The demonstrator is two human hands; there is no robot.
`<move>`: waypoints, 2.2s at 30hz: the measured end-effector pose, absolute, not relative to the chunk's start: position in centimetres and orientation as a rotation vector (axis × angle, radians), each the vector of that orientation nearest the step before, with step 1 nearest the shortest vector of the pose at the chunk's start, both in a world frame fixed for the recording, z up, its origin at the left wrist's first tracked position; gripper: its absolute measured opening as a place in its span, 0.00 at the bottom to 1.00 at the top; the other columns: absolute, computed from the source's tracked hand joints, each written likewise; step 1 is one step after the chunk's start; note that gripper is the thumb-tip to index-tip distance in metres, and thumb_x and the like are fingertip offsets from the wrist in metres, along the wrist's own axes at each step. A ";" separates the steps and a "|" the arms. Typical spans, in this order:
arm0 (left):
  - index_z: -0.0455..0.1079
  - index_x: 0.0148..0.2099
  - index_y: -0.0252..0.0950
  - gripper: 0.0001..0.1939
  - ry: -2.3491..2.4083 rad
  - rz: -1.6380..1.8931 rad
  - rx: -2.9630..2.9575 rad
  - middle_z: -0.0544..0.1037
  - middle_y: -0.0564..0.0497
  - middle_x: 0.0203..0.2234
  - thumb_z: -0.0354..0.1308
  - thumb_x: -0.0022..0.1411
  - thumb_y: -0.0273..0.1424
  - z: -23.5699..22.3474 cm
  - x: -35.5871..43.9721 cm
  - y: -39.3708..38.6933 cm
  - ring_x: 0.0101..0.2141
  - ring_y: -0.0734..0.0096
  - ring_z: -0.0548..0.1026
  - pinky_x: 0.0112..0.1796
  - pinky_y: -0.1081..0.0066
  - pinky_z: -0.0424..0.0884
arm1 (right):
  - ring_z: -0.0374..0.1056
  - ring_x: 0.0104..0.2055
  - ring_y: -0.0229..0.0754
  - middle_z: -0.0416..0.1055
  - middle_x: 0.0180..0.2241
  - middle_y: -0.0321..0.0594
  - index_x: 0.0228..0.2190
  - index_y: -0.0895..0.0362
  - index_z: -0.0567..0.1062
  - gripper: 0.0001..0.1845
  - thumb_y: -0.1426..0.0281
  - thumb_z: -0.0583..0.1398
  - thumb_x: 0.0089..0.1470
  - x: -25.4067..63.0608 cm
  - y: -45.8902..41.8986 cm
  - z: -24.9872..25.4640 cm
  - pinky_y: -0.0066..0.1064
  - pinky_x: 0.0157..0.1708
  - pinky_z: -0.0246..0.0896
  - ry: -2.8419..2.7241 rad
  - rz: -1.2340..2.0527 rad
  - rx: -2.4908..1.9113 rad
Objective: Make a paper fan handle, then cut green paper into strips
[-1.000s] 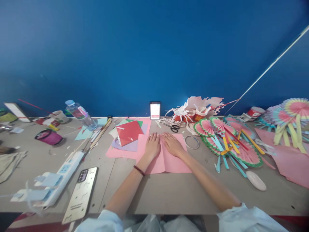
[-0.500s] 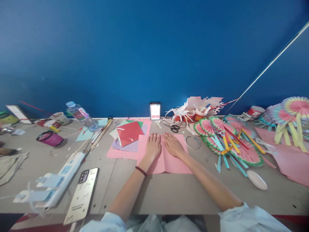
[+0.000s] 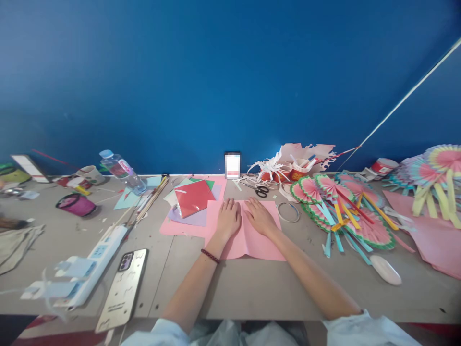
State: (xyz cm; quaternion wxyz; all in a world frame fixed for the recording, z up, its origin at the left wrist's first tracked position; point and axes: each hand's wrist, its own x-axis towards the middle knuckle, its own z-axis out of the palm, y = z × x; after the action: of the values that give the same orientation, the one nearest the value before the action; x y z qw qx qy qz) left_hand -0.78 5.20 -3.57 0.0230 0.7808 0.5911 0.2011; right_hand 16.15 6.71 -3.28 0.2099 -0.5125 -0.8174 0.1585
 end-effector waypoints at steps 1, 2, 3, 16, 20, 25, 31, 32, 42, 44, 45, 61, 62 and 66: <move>0.70 0.56 0.33 0.20 1.815 0.644 2.421 0.71 0.36 0.58 0.49 0.64 0.25 -3.3 -0.9 5.1 0.61 0.51 0.66 0.62 0.53 0.59 | 0.56 0.67 0.56 0.64 0.64 0.52 0.59 0.58 0.70 0.26 0.66 0.50 0.64 16.2 6.5 -3.0 0.51 0.66 0.50 -2.278 0.396 -1.436; 0.71 0.54 0.33 0.18 1.799 0.658 2.422 0.73 0.36 0.55 0.50 0.63 0.25 -3.1 -1.0 5.0 0.59 0.51 0.68 0.60 0.53 0.62 | 0.58 0.65 0.57 0.66 0.62 0.54 0.57 0.59 0.71 0.24 0.66 0.50 0.64 16.1 6.4 -2.7 0.50 0.64 0.53 -2.291 0.352 -1.447; 0.71 0.53 0.33 0.17 1.783 0.665 2.420 0.73 0.36 0.53 0.50 0.63 0.24 -3.0 -1.1 5.0 0.56 0.51 0.70 0.58 0.53 0.64 | 0.61 0.63 0.57 0.68 0.60 0.55 0.56 0.59 0.73 0.23 0.67 0.50 0.64 16.1 6.2 -2.4 0.49 0.63 0.55 -2.311 0.316 -1.455; 0.63 0.65 0.31 0.24 1.829 0.495 2.548 0.67 0.38 0.64 0.40 0.72 0.30 -4.6 -1.1 4.2 0.65 0.54 0.62 0.63 0.52 0.58 | 0.50 0.71 0.53 0.55 0.69 0.55 0.65 0.63 0.62 0.31 0.62 0.48 0.66 16.7 6.1 -2.9 0.48 0.70 0.43 -2.419 0.348 -1.482; 0.60 0.68 0.33 0.26 1.881 0.389 2.553 0.62 0.41 0.67 0.38 0.73 0.32 -4.8 -0.8 4.1 0.67 0.55 0.58 0.64 0.52 0.56 | 0.43 0.73 0.50 0.48 0.71 0.53 0.68 0.63 0.57 0.33 0.60 0.43 0.68 16.4 5.8 -2.5 0.47 0.71 0.37 -2.500 0.283 -1.574; 0.57 0.70 0.33 0.27 1.939 0.340 2.531 0.59 0.41 0.69 0.39 0.72 0.31 -4.7 -0.4 3.9 0.68 0.52 0.54 0.65 0.50 0.53 | 0.41 0.73 0.48 0.46 0.71 0.49 0.68 0.61 0.55 0.33 0.61 0.41 0.68 16.1 5.7 -2.2 0.46 0.71 0.36 -2.501 0.275 -1.636; 0.55 0.71 0.33 0.28 1.945 0.331 2.515 0.58 0.42 0.69 0.37 0.73 0.32 -4.8 -0.3 3.8 0.68 0.53 0.54 0.65 0.51 0.52 | 0.42 0.73 0.48 0.47 0.71 0.49 0.68 0.61 0.56 0.33 0.61 0.40 0.68 15.8 5.3 -2.3 0.45 0.71 0.36 -2.454 0.277 -1.705; 0.55 0.70 0.33 0.28 1.945 0.339 2.513 0.58 0.42 0.69 0.37 0.73 0.32 -4.8 -0.3 3.8 0.68 0.53 0.54 0.65 0.52 0.52 | 0.42 0.73 0.48 0.48 0.71 0.49 0.68 0.61 0.56 0.33 0.61 0.40 0.68 15.8 5.3 -2.3 0.45 0.71 0.36 -2.447 0.276 -1.706; 0.71 0.55 0.32 0.19 1.852 0.497 2.512 0.73 0.38 0.53 0.50 0.65 0.30 -2.6 -1.0 3.7 0.55 0.51 0.70 0.59 0.55 0.62 | 0.55 0.67 0.53 0.60 0.66 0.55 0.61 0.62 0.67 0.28 0.62 0.51 0.64 16.2 5.3 -2.4 0.43 0.65 0.49 -2.297 0.223 -1.650; 0.69 0.57 0.33 0.20 1.824 0.513 2.561 0.73 0.38 0.54 0.49 0.65 0.29 -2.5 -1.0 3.6 0.56 0.51 0.69 0.61 0.53 0.60 | 0.57 0.65 0.54 0.61 0.65 0.54 0.60 0.59 0.69 0.27 0.61 0.52 0.65 16.1 5.2 -2.0 0.45 0.63 0.51 -2.299 0.198 -1.660; 0.69 0.58 0.32 0.20 1.812 0.511 2.582 0.72 0.38 0.55 0.49 0.66 0.29 -2.6 -1.0 3.6 0.57 0.52 0.68 0.61 0.52 0.59 | 0.57 0.65 0.55 0.61 0.65 0.54 0.60 0.59 0.69 0.27 0.61 0.52 0.65 16.0 5.1 -1.8 0.46 0.63 0.52 -2.311 0.184 -1.665; 0.58 0.70 0.35 0.28 1.894 0.381 2.483 0.57 0.41 0.69 0.43 0.71 0.34 -4.2 -0.3 3.7 0.69 0.49 0.53 0.65 0.47 0.51 | 0.39 0.74 0.49 0.44 0.72 0.51 0.68 0.63 0.54 0.35 0.58 0.43 0.67 16.6 5.7 -1.4 0.48 0.71 0.30 -2.448 0.311 -1.735; 0.57 0.70 0.35 0.28 1.895 0.384 2.477 0.57 0.41 0.69 0.43 0.71 0.34 -4.2 -0.3 3.7 0.69 0.49 0.53 0.66 0.47 0.51 | 0.39 0.74 0.49 0.44 0.72 0.50 0.69 0.62 0.54 0.35 0.58 0.43 0.67 16.5 5.7 -1.4 0.47 0.71 0.30 -2.442 0.310 -1.747; 0.58 0.70 0.37 0.28 1.909 0.427 2.435 0.58 0.43 0.69 0.44 0.70 0.34 -4.2 -0.1 3.8 0.69 0.49 0.52 0.65 0.45 0.51 | 0.39 0.74 0.47 0.45 0.72 0.49 0.69 0.60 0.54 0.33 0.59 0.42 0.68 16.3 5.6 -1.5 0.47 0.71 0.31 -2.411 0.290 -1.792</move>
State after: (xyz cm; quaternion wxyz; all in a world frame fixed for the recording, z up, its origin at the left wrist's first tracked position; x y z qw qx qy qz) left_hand -0.13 3.76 -4.20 0.0091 0.7796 0.6111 0.1368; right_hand 16.29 5.60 -1.52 0.0615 -0.5927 -0.7974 0.0958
